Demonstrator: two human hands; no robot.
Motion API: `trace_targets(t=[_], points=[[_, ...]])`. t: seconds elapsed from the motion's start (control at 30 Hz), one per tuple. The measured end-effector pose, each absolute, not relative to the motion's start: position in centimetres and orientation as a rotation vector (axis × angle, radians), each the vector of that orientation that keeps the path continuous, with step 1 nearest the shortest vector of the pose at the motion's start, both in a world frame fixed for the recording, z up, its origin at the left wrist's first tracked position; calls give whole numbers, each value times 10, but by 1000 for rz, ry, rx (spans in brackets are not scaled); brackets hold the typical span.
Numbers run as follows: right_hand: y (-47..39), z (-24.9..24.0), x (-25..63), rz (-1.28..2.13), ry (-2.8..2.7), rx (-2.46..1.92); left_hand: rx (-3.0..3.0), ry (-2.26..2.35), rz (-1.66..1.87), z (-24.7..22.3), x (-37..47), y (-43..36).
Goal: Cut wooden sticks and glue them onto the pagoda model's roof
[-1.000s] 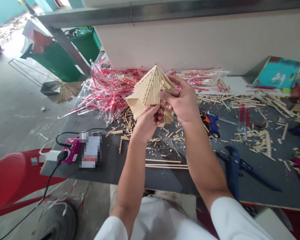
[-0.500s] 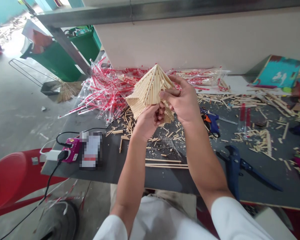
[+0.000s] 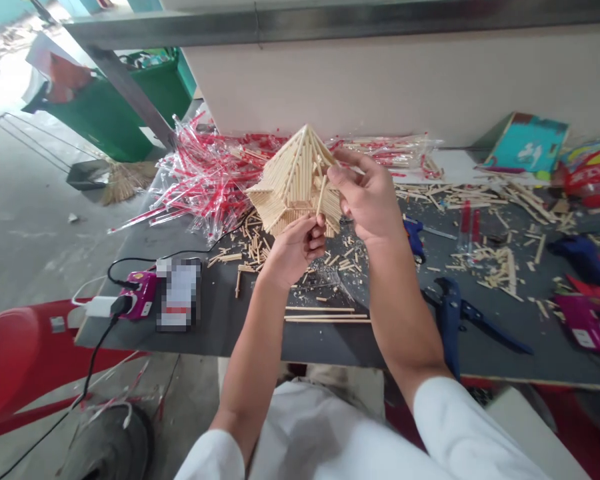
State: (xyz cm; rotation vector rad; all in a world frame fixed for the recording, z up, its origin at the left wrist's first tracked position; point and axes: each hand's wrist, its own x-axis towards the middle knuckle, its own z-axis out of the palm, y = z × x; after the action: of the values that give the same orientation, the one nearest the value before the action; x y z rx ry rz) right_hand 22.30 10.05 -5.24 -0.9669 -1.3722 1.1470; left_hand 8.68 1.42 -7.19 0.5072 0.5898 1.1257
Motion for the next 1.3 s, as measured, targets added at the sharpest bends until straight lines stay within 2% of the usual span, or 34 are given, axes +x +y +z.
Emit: trace_targets(t=[0.17, 0.3, 0.43, 0.6, 0.8, 1.0, 1.3], points=[[75, -42, 246, 1009, -1395, -949, 717, 796, 1089, -82, 88, -25], [25, -46, 263, 1070, -1652, -963, 1281, 1066, 1036, -103, 83, -57], [-38, -81, 272, 969, -1780, -1194, 1996, 1273, 882, -127, 73, -79], [-85, -134, 270, 1038, -1733, -1345, 2455, 1207, 529, -149, 63, -81], [-97, -161, 262, 988, -1648, -1320, 2434, 1139, 503, -155, 58, -76], [-112, -164, 262, 771, -1762, -1270, 2215, 906, 535, -145, 52, -76], [-126, -163, 270, 561, -1776, -1249, 2166, 951, 588, -129, 68, -84]])
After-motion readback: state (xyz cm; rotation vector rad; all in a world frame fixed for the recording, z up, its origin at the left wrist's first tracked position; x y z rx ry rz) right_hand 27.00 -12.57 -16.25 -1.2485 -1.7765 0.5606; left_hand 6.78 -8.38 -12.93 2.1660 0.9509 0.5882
